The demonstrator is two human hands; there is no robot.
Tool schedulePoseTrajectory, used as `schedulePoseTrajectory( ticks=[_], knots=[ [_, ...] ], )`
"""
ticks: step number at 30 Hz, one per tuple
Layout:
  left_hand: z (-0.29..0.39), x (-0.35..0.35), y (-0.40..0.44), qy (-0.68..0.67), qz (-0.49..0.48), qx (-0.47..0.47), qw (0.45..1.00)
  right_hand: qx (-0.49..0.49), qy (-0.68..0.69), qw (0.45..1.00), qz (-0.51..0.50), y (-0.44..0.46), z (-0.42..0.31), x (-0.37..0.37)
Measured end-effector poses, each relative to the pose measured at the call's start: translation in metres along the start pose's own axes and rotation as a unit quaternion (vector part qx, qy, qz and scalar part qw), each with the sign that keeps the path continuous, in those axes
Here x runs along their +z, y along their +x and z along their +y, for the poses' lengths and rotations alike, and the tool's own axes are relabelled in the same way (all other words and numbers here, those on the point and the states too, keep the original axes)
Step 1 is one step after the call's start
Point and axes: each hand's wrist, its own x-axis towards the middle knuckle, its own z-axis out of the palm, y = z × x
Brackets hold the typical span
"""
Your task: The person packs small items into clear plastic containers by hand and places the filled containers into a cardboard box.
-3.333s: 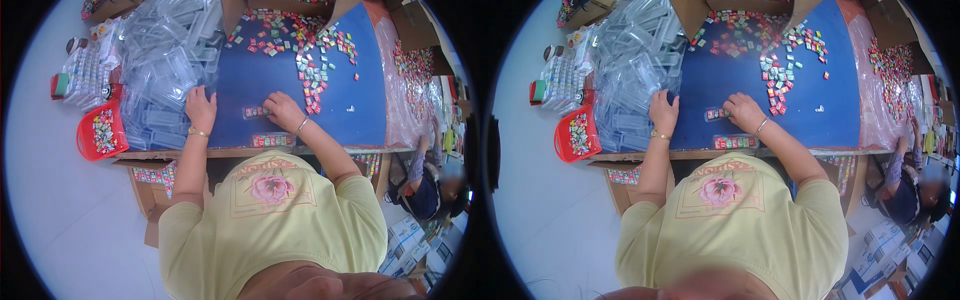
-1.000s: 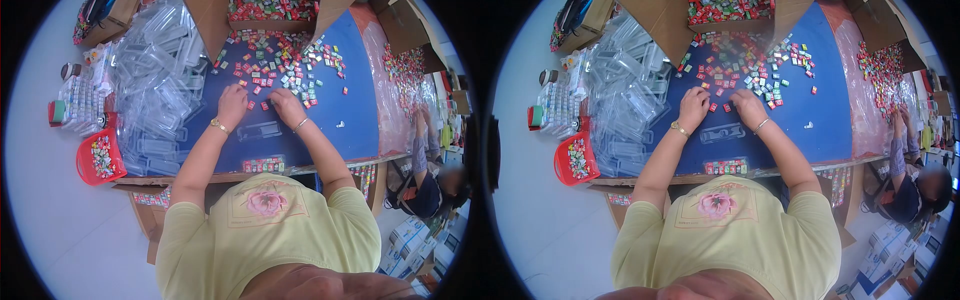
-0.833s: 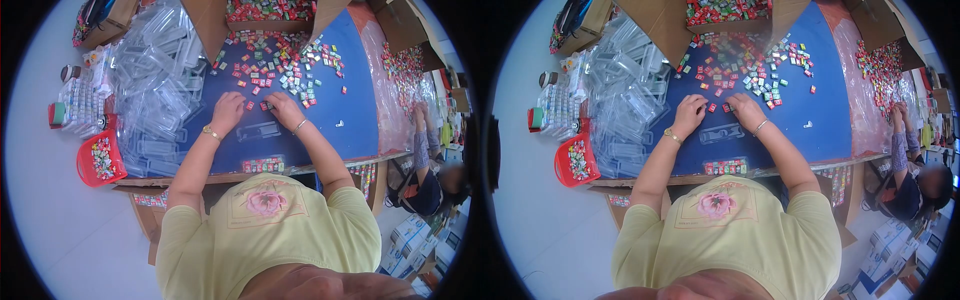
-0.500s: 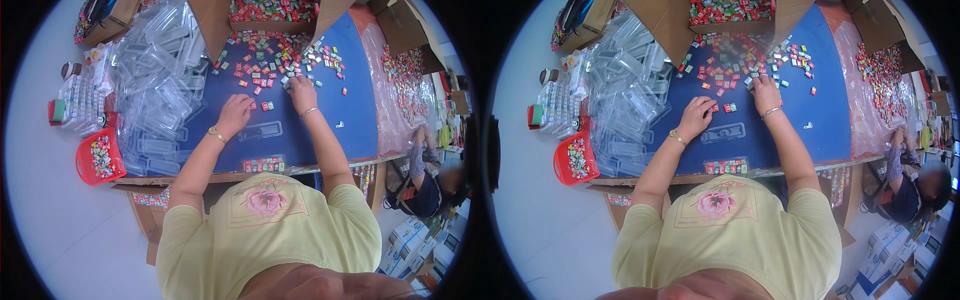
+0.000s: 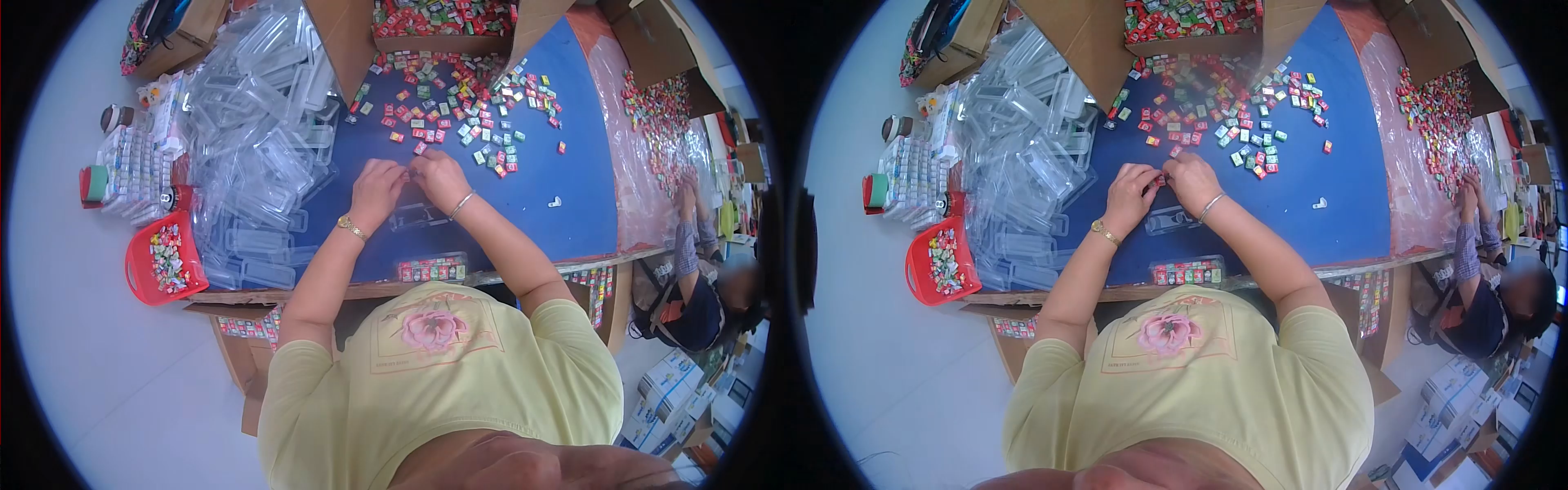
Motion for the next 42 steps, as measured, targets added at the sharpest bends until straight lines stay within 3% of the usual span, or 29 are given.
schedulePoseTrajectory(
  ticks=[4, 8, 12, 16, 22, 25, 28, 29, 32, 36, 39, 42],
  knots=[
    [-0.003, -0.002, -0.002, -0.003, 0.004, 0.001, 1.000, 0.003, -0.116, 0.993, 0.001, -0.003, -0.007, 0.008],
    [0.006, -0.006, 0.000, -0.011, -0.022, -0.002, 1.000, 0.022, -0.127, 0.992, 0.008, -0.008, -0.004, -0.008],
    [0.000, -0.009, 0.000, -0.036, -0.019, 0.012, 0.999, 0.135, -0.153, 0.974, 0.096, -0.025, 0.043, -0.041],
    [0.003, -0.004, 0.024, -0.004, -0.037, -0.021, 0.999, 0.088, -0.160, 0.982, 0.040, -0.039, 0.082, -0.053],
    [0.042, 0.056, 0.093, -0.017, -0.039, 0.059, 0.997, 0.151, -0.103, 0.983, 0.035, -0.041, 0.085, -0.044],
    [0.054, 0.081, 0.115, 0.073, -0.139, 0.107, 0.982, 0.155, -0.105, 0.982, 0.026, -0.043, 0.074, -0.050],
    [0.059, 0.083, 0.121, 0.056, -0.102, 0.103, 0.988, 0.123, -0.112, 0.985, 0.040, -0.046, 0.071, -0.052],
    [0.061, 0.082, 0.119, 0.033, -0.095, 0.052, 0.994, 0.125, -0.110, 0.985, 0.041, -0.047, 0.071, -0.054],
    [0.031, 0.092, 0.114, 0.079, -0.103, 0.116, 0.985, 0.081, -0.102, 0.991, 0.038, -0.045, 0.069, -0.054],
    [0.027, 0.064, 0.112, 0.085, -0.137, 0.126, 0.979, 0.053, -0.092, 0.994, 0.036, -0.034, 0.070, -0.039],
    [0.023, 0.022, 0.098, -0.011, -0.007, 0.078, 0.997, 0.061, -0.081, 0.995, 0.024, -0.031, 0.071, -0.037],
    [-0.005, -0.013, 0.050, -0.034, -0.026, -0.001, 0.999, 0.070, -0.076, 0.994, 0.019, -0.030, 0.073, -0.038]
  ],
)
